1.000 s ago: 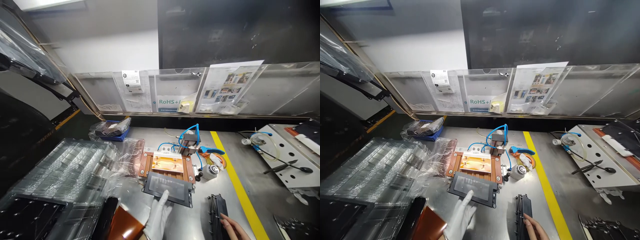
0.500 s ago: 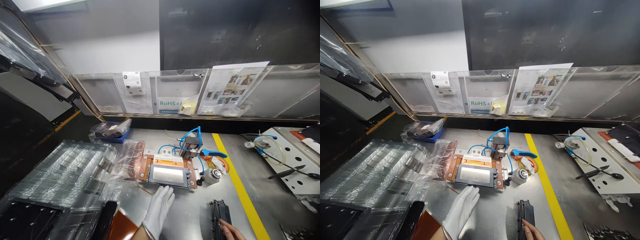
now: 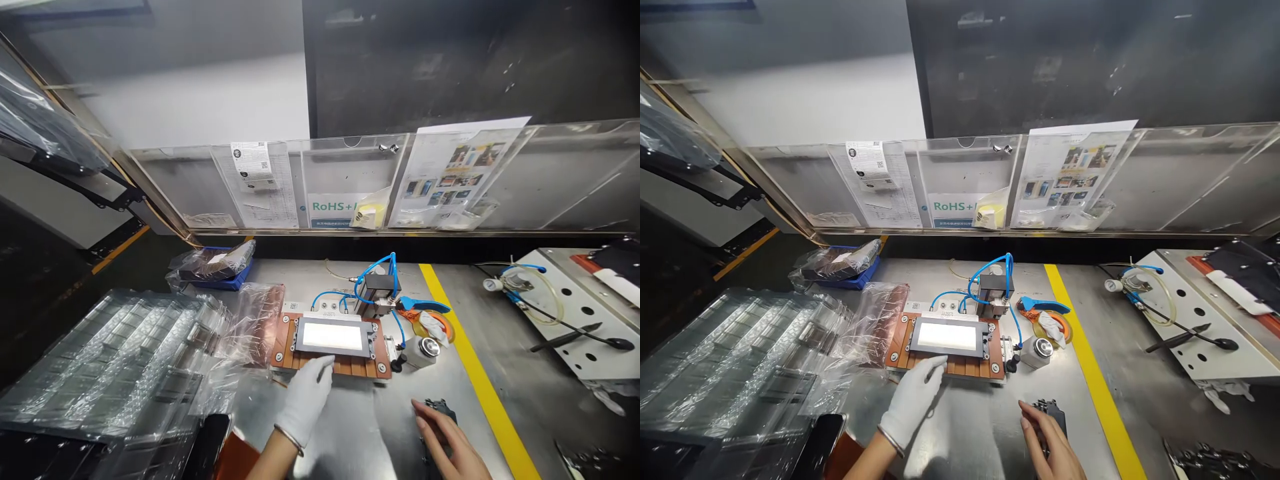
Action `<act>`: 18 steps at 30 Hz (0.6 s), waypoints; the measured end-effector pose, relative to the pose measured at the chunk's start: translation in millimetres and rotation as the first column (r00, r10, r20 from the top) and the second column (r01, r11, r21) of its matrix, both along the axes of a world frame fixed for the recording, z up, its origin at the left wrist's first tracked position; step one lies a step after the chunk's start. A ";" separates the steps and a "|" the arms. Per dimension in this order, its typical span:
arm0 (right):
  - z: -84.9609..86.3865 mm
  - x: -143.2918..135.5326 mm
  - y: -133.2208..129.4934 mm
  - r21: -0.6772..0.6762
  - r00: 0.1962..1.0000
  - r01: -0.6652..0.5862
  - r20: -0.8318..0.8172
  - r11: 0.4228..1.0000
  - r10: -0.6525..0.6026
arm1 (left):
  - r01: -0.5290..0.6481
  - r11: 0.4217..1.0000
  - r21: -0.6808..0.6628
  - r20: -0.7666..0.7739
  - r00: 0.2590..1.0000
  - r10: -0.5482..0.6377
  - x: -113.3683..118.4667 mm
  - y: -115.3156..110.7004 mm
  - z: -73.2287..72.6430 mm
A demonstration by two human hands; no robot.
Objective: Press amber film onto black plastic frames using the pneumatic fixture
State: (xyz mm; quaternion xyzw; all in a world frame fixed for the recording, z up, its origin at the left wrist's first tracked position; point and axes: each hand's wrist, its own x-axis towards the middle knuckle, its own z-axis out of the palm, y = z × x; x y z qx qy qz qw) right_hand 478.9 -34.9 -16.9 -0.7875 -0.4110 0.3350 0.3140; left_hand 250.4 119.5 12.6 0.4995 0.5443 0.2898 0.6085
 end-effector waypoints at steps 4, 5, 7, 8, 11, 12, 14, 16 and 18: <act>-2.6 8.4 35.6 0.046 0.974 -0.128 0.194 0.991 0.117 | 0.250 0.897 0.365 -0.148 0.967 -0.209 13.3 20.6 -0.1; -3.2 9.7 43.9 0.039 0.959 -0.169 0.238 0.985 0.155 | 0.321 0.844 0.430 -0.204 0.945 -0.256 16.4 24.2 -2.4; -3.7 11.7 58.2 0.030 0.921 -0.245 0.319 0.969 0.223 | 0.403 0.781 0.478 -0.284 0.912 -0.296 20.3 28.4 -9.0; -3.5 12.5 64.2 0.029 0.905 -0.272 0.349 0.962 0.245 | 0.425 0.768 0.480 -0.313 0.900 -0.302 21.3 29.2 -12.6; -0.4 13.2 77.1 0.021 0.881 -0.308 0.385 0.951 0.276 | 0.499 0.715 0.490 -0.425 0.853 -0.305 21.4 29.3 -20.2; 1.4 13.2 79.7 0.013 0.880 -0.307 0.386 0.952 0.278 | 0.529 0.692 0.492 -0.472 0.830 -0.298 20.2 29.5 -21.2; 5.8 13.5 82.5 -0.006 0.880 -0.297 0.386 0.955 0.276 | 0.573 0.656 0.491 -0.579 0.778 -0.246 14.1 31.4 -21.5; 10.0 14.4 82.8 -0.024 0.891 -0.275 0.369 0.961 0.264 | 0.554 0.669 0.495 -0.665 0.737 -0.119 0.9 35.2 -20.2; 12.4 15.3 82.5 -0.029 0.913 -0.242 0.332 0.970 0.238 | 0.452 0.751 0.482 -0.693 0.721 0.011 -19.1 40.5 -18.0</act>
